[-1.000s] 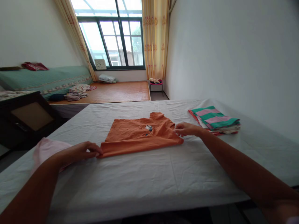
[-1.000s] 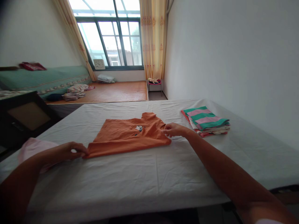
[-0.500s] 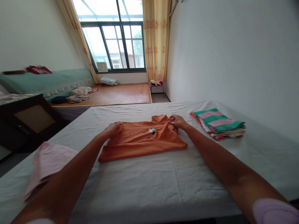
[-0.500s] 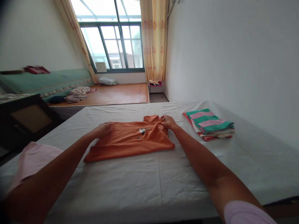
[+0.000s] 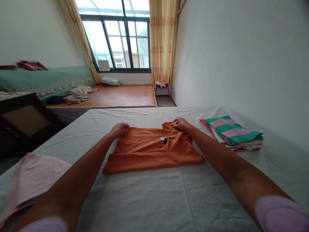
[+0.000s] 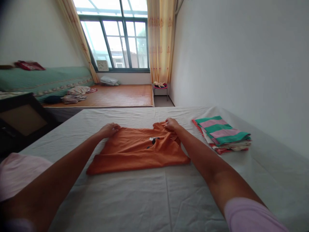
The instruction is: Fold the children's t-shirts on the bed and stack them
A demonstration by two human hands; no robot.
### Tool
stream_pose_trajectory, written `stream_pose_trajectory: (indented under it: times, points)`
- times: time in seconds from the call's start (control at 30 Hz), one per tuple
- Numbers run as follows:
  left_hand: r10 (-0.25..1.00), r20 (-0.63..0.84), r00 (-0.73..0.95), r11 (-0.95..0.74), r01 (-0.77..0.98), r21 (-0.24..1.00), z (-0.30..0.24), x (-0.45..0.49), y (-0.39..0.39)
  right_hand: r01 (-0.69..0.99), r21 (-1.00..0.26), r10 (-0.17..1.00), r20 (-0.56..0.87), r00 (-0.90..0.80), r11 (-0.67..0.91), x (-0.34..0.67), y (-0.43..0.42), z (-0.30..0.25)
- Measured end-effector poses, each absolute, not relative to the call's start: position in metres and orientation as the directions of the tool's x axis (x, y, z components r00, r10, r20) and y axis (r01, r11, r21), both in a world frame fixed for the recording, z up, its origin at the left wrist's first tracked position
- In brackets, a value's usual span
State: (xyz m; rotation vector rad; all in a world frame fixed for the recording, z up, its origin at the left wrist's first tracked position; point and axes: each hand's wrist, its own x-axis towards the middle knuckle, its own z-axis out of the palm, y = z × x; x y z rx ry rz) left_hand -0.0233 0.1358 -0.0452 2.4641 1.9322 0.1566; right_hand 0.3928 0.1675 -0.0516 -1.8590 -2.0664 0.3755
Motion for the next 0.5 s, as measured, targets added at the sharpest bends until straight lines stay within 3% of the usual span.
stream_pose_trajectory:
  times: [0.1, 0.23, 0.33, 0.5]
  points:
    - [0.976, 0.148, 0.158, -0.174, 0.980, 0.096, -0.041, -0.025, 0.145, 0.904, -0.410, 0.991, 0.092, -0.093, 0.123, 0.385, 0.184, -0.040]
    - [0.952, 0.307, -0.008, -0.049, 0.983, 0.175, -0.032, -0.021, 0.150, 0.907, -0.400, 0.972, 0.233, -0.036, 0.130, 0.379, 0.201, -0.017]
    - [0.942, 0.333, 0.034, -0.119, 0.964, 0.239, -0.023, -0.016, 0.138, 0.911, -0.360, 0.955, 0.280, -0.100, 0.201, 0.381, 0.193, -0.007]
    - [0.914, -0.012, 0.407, -0.376, 0.854, 0.360, -0.016, -0.014, 0.085, 0.927, -0.261, 0.947, -0.101, -0.304, 0.269, 0.403, 0.142, -0.010]
